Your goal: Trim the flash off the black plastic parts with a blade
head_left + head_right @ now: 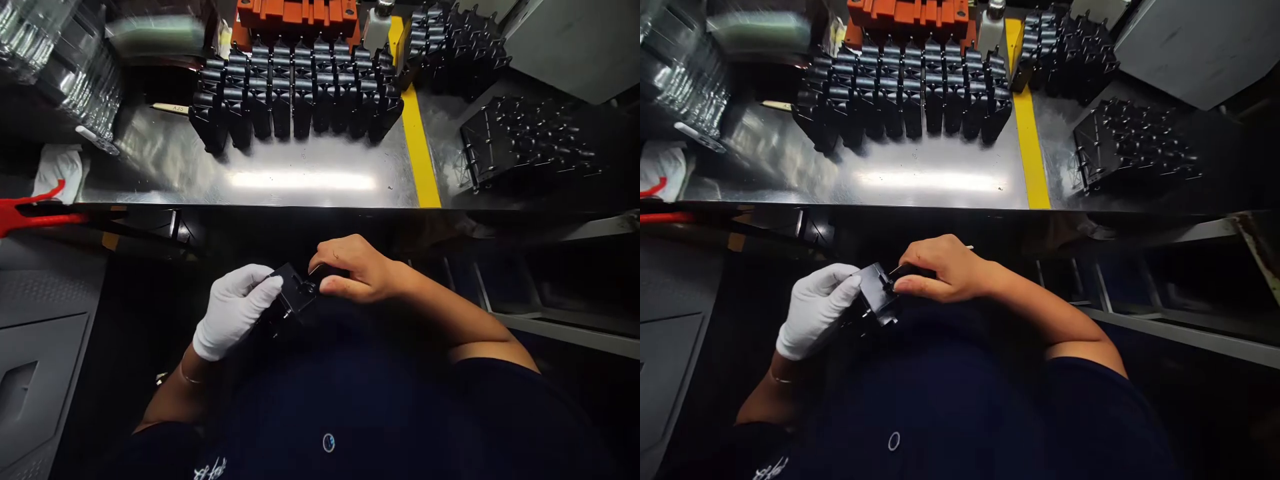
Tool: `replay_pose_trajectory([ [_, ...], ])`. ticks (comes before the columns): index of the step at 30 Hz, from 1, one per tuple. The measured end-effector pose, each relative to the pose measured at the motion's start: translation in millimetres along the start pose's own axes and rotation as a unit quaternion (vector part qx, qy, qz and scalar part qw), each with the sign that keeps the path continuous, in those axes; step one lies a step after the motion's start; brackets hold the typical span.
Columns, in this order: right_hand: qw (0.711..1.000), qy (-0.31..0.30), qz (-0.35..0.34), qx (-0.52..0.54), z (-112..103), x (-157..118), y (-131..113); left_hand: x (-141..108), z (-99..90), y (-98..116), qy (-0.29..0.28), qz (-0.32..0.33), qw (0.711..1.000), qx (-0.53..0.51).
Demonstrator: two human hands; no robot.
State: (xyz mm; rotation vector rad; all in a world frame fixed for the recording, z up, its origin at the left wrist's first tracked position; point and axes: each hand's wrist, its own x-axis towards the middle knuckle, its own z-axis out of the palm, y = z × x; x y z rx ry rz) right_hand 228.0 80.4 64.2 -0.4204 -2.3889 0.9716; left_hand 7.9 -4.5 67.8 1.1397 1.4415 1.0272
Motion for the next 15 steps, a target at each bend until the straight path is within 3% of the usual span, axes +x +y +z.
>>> replay_pose_trajectory([
  [15,0.998,-0.055,0.011,-0.002,15.0,3.1,2.2,5.0,-1.7,-6.5,-0.036,-0.022,0.999,-0.017],
])
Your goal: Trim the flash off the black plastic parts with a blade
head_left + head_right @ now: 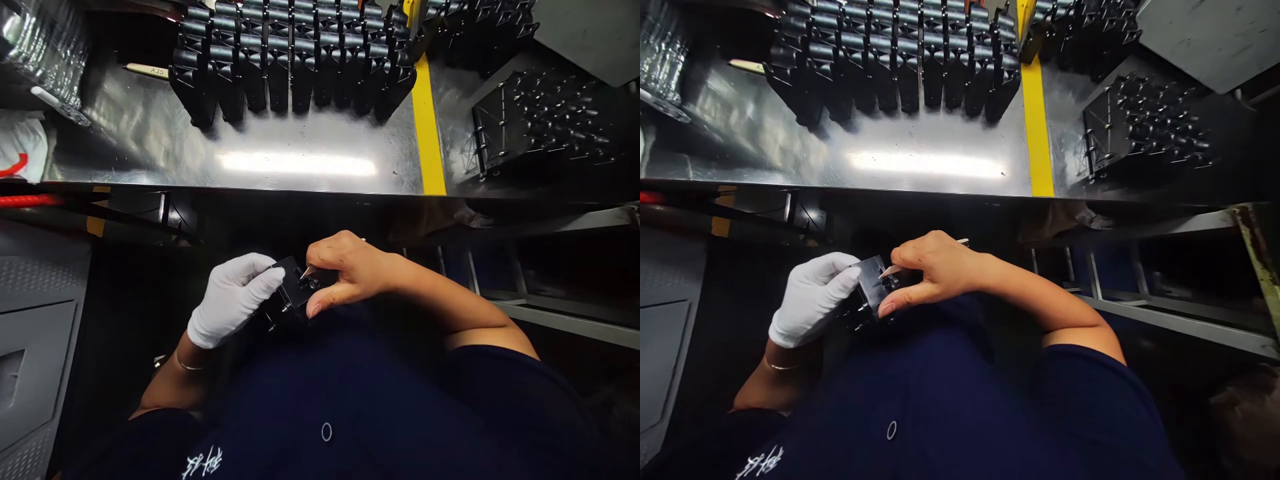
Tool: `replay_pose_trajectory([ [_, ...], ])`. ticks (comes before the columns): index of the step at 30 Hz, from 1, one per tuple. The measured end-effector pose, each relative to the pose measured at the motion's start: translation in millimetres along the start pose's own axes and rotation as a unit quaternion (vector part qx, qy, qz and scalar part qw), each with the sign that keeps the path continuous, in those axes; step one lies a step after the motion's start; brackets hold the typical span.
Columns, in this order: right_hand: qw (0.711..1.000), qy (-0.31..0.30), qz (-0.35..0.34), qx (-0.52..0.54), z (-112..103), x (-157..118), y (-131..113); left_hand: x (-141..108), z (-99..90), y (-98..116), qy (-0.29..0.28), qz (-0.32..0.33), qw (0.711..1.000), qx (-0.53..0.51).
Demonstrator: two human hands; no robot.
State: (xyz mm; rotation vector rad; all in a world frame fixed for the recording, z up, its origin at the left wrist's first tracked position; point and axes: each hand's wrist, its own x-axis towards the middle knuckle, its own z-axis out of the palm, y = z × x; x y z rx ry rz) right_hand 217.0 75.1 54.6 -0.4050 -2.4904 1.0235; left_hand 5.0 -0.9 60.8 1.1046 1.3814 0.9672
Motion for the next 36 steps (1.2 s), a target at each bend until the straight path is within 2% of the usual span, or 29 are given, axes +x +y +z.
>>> replay_pose_trajectory([
  [18,0.999,0.034,-0.016,-0.009,1.5,-1.9,-0.4,0.3,1.4,1.8,-0.005,-0.006,1.0,-0.006],
  [29,0.999,-0.033,0.025,0.029,2.4,-4.2,0.6,-1.6,3.4,-0.2,-0.008,-0.015,1.0,-0.01],
  [36,0.997,0.03,-0.028,0.07,5.0,-5.7,1.4,-0.2,5.8,0.5,-0.021,-0.006,0.999,-0.024],
])
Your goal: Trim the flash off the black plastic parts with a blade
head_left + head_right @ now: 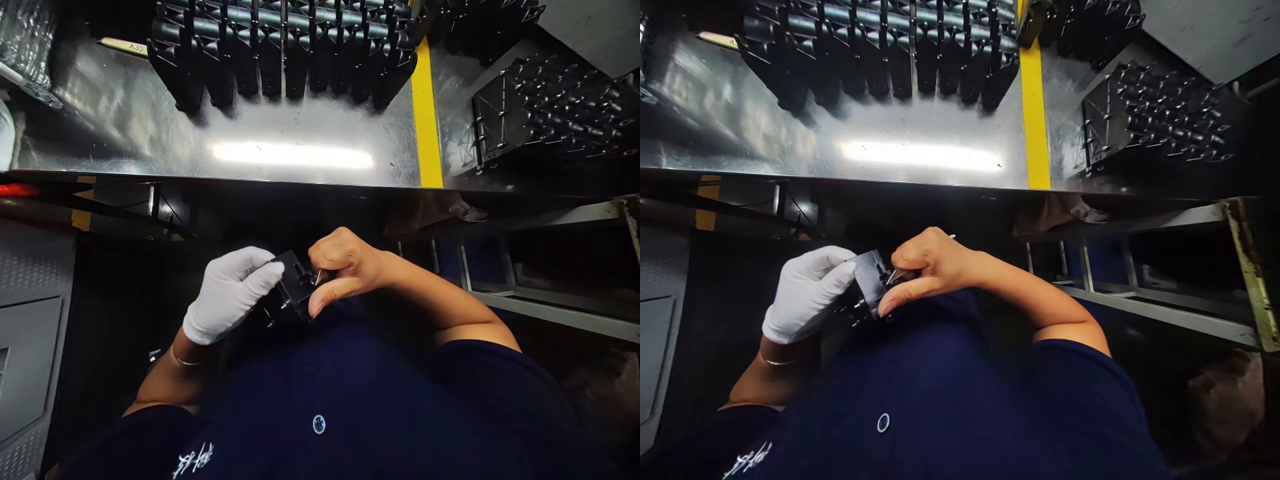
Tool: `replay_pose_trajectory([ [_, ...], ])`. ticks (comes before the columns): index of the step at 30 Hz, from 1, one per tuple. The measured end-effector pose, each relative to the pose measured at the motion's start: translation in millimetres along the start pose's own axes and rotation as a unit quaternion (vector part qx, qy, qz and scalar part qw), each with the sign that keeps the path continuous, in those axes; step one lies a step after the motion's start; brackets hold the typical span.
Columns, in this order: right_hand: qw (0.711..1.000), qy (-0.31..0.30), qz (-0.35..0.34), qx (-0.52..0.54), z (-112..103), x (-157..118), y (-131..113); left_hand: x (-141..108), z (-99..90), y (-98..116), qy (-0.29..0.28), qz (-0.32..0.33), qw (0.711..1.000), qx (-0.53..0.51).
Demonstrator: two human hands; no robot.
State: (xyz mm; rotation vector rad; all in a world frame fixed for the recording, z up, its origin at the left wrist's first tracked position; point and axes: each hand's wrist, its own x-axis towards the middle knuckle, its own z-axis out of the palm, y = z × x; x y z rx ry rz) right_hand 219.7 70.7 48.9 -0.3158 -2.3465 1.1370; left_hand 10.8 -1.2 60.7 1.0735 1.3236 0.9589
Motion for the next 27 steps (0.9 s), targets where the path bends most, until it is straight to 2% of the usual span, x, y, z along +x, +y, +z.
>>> replay_pose_trajectory([
  [3,0.999,0.02,-0.01,-0.035,-2.4,1.2,-2.1,0.8,0.3,0.0,0.011,0.002,1.0,0.003],
  [7,0.998,0.003,-0.024,-0.066,-2.3,0.7,-2.7,0.6,1.0,-1.7,0.001,-0.006,1.0,0.014],
  [12,0.993,0.022,-0.039,-0.107,-0.7,-1.9,-1.2,0.5,2.0,-3.8,-0.001,-0.012,1.0,0.017],
  [16,0.988,0.031,-0.016,-0.149,-1.5,-1.7,-3.0,1.2,1.5,-3.2,0.024,-0.019,0.999,0.023],
  [20,0.989,0.025,0.01,-0.148,-0.4,-1.3,-3.2,1.5,1.2,-4.9,0.034,-0.033,0.998,0.033],
  [27,0.987,0.041,0.019,-0.157,2.7,-3.1,0.7,4.9,5.4,-6.5,0.067,-0.046,0.996,0.044],
])
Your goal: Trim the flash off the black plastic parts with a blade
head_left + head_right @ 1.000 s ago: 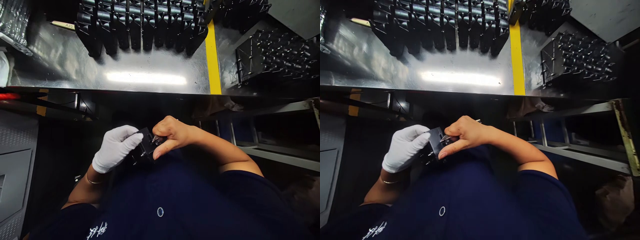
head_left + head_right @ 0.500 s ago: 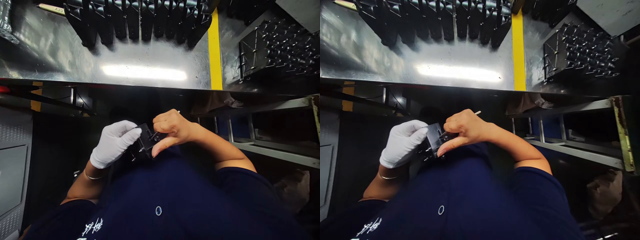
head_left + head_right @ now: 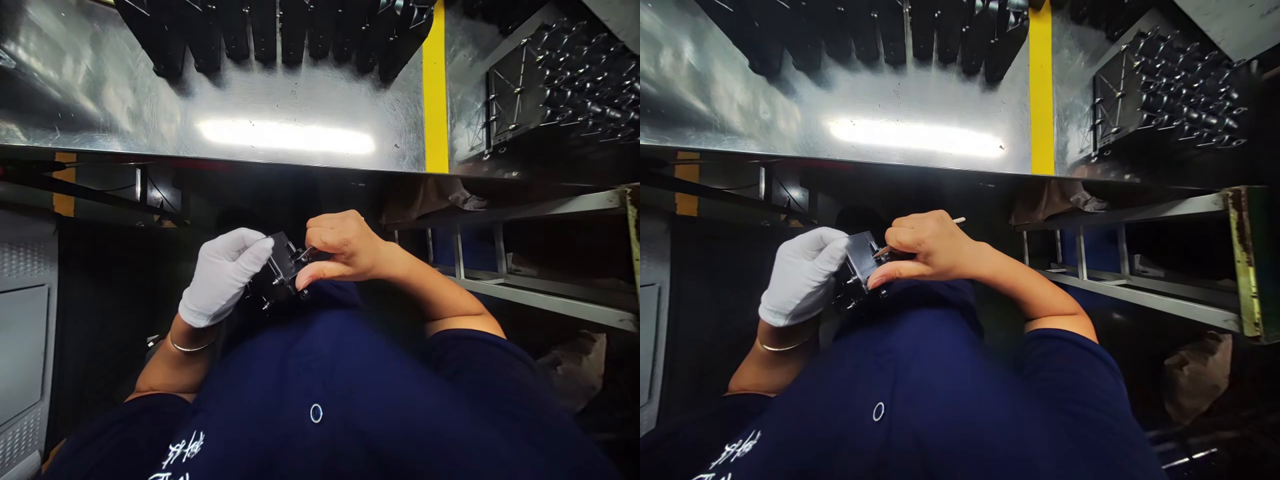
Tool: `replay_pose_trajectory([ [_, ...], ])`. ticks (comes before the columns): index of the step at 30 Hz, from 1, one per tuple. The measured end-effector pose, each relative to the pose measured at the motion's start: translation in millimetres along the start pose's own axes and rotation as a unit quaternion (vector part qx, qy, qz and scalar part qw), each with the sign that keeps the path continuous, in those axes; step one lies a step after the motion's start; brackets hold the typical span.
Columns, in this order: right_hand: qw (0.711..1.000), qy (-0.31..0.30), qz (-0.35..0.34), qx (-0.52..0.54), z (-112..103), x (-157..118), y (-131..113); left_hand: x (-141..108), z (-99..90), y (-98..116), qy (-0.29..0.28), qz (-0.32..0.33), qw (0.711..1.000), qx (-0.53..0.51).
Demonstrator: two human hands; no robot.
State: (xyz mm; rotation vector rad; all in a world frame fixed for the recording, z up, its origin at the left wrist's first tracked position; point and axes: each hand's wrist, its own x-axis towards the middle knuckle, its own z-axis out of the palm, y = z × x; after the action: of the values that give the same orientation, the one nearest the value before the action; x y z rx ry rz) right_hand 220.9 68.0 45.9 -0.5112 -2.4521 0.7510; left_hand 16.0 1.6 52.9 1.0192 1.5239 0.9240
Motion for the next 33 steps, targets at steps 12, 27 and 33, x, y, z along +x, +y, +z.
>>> replay_pose_trajectory([
  [12,0.995,0.051,0.021,-0.084,7.4,-1.4,-0.5,3.9,4.6,0.9,0.023,0.018,1.0,0.0],
  [27,0.991,0.076,0.027,-0.111,9.2,-4.0,-0.3,6.6,9.0,1.6,0.027,0.015,1.0,0.002],
  [33,0.993,0.052,0.018,-0.102,11.5,-5.6,0.4,6.8,9.5,-0.2,0.041,0.013,0.999,0.014],
])
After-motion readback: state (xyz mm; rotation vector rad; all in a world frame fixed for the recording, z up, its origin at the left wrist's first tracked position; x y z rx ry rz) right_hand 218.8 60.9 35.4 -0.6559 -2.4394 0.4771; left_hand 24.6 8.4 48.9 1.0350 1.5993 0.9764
